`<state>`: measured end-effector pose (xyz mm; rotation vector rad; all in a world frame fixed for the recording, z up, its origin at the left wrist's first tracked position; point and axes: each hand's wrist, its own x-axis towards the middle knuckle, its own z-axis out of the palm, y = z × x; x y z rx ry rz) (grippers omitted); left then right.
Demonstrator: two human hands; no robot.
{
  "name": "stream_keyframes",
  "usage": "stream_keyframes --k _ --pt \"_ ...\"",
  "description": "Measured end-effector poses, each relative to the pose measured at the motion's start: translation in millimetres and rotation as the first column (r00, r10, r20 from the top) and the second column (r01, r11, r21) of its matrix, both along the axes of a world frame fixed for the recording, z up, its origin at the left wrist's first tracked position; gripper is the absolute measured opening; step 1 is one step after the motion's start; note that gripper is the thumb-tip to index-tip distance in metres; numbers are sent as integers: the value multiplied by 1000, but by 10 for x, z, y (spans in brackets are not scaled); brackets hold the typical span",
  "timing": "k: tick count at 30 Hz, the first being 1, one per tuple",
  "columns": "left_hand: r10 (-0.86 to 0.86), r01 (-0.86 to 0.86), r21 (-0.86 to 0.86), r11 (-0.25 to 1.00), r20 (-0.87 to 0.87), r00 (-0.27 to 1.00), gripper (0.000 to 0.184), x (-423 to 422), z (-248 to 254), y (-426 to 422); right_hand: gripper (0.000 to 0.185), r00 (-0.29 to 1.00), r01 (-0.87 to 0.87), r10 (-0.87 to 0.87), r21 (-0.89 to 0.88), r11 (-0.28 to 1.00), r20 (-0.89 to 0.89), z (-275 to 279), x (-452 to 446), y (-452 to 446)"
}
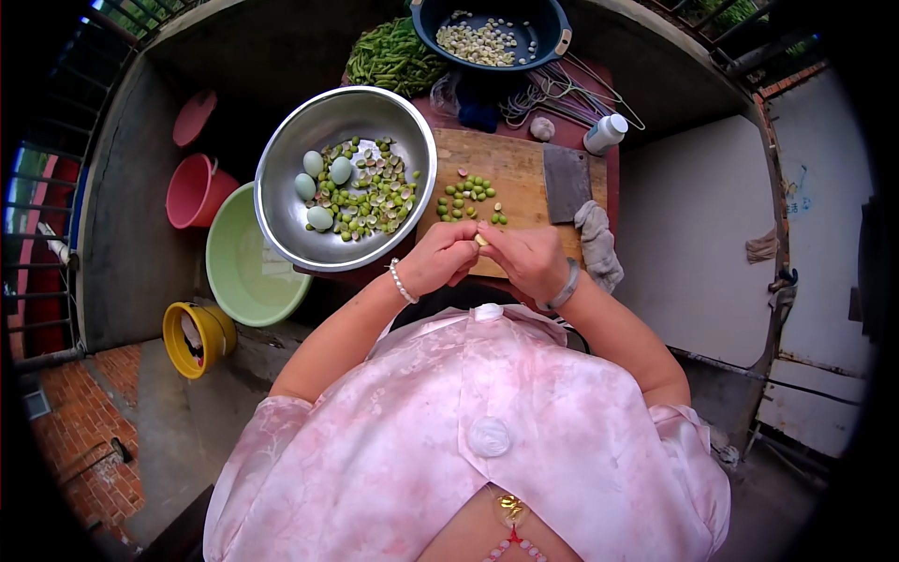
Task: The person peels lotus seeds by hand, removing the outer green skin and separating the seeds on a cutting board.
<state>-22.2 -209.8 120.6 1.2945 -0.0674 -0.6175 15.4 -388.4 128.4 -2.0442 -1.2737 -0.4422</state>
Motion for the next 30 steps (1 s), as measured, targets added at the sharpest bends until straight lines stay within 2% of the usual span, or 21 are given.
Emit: stream_keyframes --k 4,7,10,13,16,19,22,25,28,30 --pt "66 -68 52 996 41 997 19 -20 -17 -29 24 1000 12 -12 -10 1000 -13 3 -11 10" --pt "123 -136 93 986 133 983 21 -34 -58 -58 22 991 41 -31 76 996 -130 -4 -50 56" --pt "180 -234 169 957 286 941 19 -12 -114 -76 19 951 116 -106 19 993 -290 -28 -86 78" --pt "154 -333 308 891 483 862 18 19 -215 -64 20 690 153 -69 52 987 -720 -4 -84 97" --pt "56 -376 461 804 571 819 18 31 -218 -13 16 518 150 -79 0 989 -852 -99 1 100" --pt "-6 -397 558 729 585 811 19 60 -145 -13 16 29 186 -11 -5 983 -1000 -103 108 133" --pt "-21 -447 580 681 626 779 17 78 -168 -35 18 -261 243 89 24 970 -961 -118 179 158" --pt "-58 -474 603 641 654 754 17 99 -224 -32 20 -283 203 49 -10 979 -958 -113 216 177" --pt "-136 -454 648 612 651 746 17 121 -207 3 21 -93 -8 40 41 999 -995 -306 214 161" --pt "-191 -427 674 603 642 743 16 135 -170 19 20 -163 8 65 65 998 -985 -335 241 132"
